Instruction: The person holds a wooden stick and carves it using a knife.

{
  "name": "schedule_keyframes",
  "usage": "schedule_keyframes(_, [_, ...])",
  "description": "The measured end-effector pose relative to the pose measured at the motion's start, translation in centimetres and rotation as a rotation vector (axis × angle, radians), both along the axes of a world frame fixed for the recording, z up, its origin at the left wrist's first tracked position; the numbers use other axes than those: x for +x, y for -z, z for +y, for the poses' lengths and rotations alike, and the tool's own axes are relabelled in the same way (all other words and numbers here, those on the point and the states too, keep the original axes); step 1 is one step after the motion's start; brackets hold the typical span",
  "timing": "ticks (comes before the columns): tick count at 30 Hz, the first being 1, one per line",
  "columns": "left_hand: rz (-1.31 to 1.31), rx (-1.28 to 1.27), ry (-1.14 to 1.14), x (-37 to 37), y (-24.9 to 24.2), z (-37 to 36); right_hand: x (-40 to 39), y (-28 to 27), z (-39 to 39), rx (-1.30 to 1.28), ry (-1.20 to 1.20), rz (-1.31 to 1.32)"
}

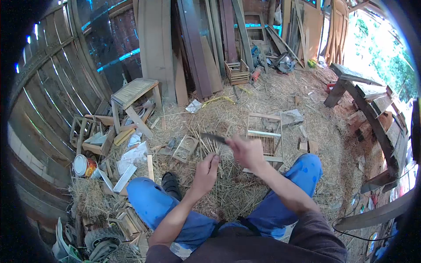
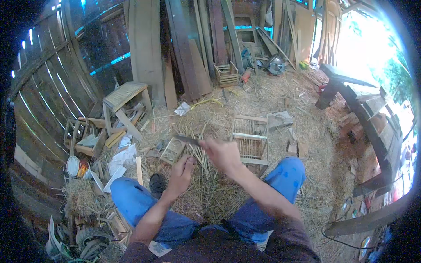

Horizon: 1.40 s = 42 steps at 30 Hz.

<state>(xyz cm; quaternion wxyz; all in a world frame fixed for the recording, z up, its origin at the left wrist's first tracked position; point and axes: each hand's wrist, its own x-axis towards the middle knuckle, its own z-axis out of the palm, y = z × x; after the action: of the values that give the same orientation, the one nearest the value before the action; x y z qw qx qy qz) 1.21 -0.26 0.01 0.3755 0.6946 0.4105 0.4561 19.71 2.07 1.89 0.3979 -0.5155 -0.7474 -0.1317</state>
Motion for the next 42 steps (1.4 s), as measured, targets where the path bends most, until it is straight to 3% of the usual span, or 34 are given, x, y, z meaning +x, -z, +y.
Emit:
schedule_keyframes(2, [0.033,-0.076,-0.011,-0.3,-1.0,-0.2,0.8,-0.4,2.0,0.044,-0.009,0.151])
schedule_keyframes(3, [0.047,-0.116,-0.011,-0.3,-1.3,-0.3,1.1,-1.3,2.0,-0.059,0.102,0.100])
schedule_keyframes(9, [0.063,-0.117,-0.020,-0.4,0.1,-0.3,-0.2,0.1,0.2,-0.080,-0.035,-0.052])
schedule_keyframes(12, [0.025,-0.137,-0.022,-0.2,-0.5,-0.4,0.4,-0.7,2.0,-0.018,0.059,0.109])
schedule_keyframes(16, [0.054,-0.003,-0.017,-0.3,0.7,0.0,-1.0,0.7,-0.7,-0.093,-0.109,-0.002])
schedule_keyframes(20, [0.059,-0.042,-0.024,-0.1,-0.5,-0.2,-0.3,-0.7,1.1,-0.032,-0.051,0.234])
schedule_keyframes(21, [0.064,-0.045,-0.020,-0.1,-0.8,-0.2,0.2,-0.9,1.6,-0.058,0.043,0.216])
schedule_keyframes(28, [0.078,-0.056,-0.021,0.3,0.3,0.2,-1.5,0.5,0.4,-0.092,-0.157,0.124])
schedule_keyframes(29, [0.069,-0.029,-0.018,0.4,0.4,0.5,-0.9,-0.2,0.6,-0.235,-0.070,0.114])
schedule_keyframes(32, [0.109,-0.024,0.009,0.3,0.2,0.5,0.2,0.0,2.4,-0.067,0.082,0.180])
schedule_keyframes(33, [0.131,-0.032,0.018,0.3,0.1,0.4,0.2,0.5,1.9,-0.115,0.097,0.132])
schedule_keyframes(37, [0.099,-0.060,-0.001,0.2,0.8,0.2,-1.4,1.4,-0.2,-0.222,-0.056,-0.054])
schedule_keyframes(40, [0.069,-0.099,-0.026,0.1,0.5,0.4,-0.8,0.3,1.8,-0.085,-0.123,0.122])
schedule_keyframes(42, [0.042,-0.079,-0.023,0.1,-0.1,0.3,0.0,0.2,2.1,-0.115,-0.024,0.142])
